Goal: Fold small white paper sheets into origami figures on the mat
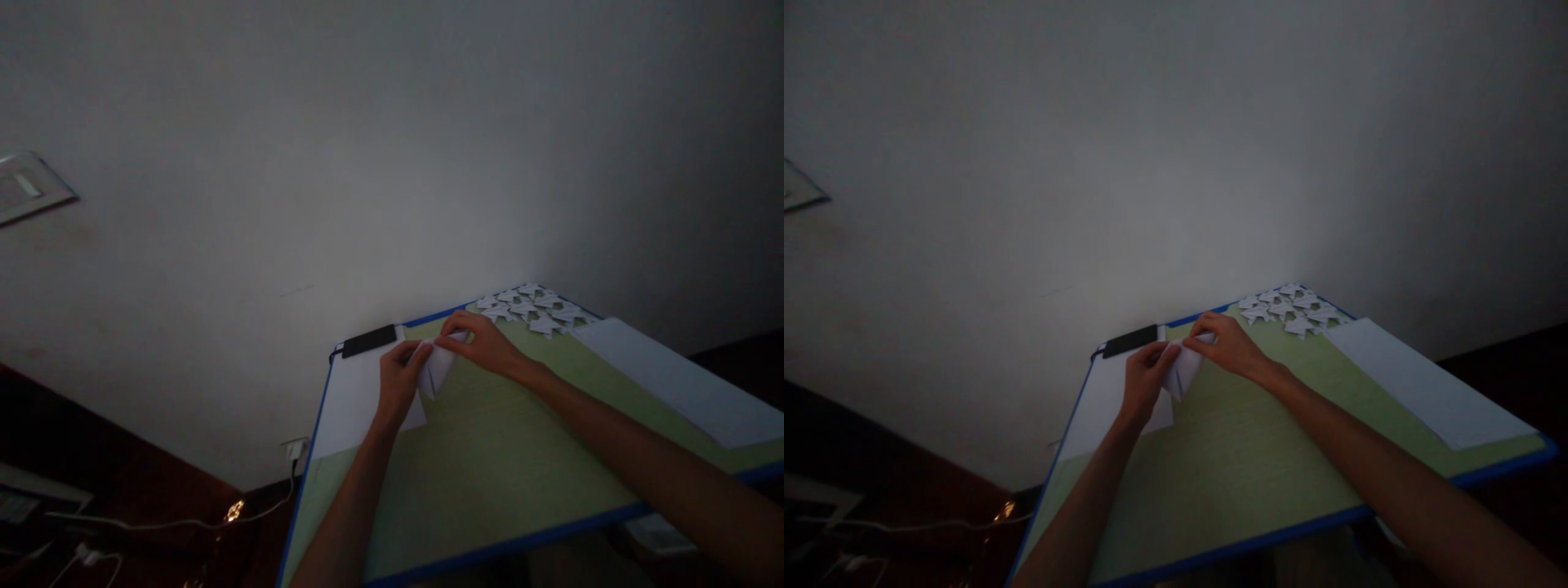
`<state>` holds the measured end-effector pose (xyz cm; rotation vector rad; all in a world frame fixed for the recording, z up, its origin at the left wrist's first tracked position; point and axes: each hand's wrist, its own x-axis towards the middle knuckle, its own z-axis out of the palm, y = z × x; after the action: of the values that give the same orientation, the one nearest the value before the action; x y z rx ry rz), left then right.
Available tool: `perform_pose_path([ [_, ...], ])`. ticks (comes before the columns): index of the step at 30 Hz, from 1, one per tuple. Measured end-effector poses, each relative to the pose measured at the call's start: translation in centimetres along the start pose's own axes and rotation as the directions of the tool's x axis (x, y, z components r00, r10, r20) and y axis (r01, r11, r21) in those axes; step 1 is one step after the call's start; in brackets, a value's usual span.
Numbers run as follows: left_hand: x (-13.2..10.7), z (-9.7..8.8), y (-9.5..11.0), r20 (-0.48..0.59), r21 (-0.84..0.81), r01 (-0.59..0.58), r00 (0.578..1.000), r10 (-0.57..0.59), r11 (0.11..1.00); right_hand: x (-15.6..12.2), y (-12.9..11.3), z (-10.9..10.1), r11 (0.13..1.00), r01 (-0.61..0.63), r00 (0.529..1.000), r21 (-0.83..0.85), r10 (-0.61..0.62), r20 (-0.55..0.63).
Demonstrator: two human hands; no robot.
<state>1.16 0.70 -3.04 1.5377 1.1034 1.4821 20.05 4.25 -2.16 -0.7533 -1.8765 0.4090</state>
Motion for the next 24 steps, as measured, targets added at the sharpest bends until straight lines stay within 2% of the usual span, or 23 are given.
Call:
perform_pose_path([
  [24,0.11,-0.22,-0.33,-0.008,-0.003,0.035,0.999,-0.035,0.999,0.09,-0.22,-0.01,0.999,0.021,1.0,-0.039,-0.021,0.001],
])
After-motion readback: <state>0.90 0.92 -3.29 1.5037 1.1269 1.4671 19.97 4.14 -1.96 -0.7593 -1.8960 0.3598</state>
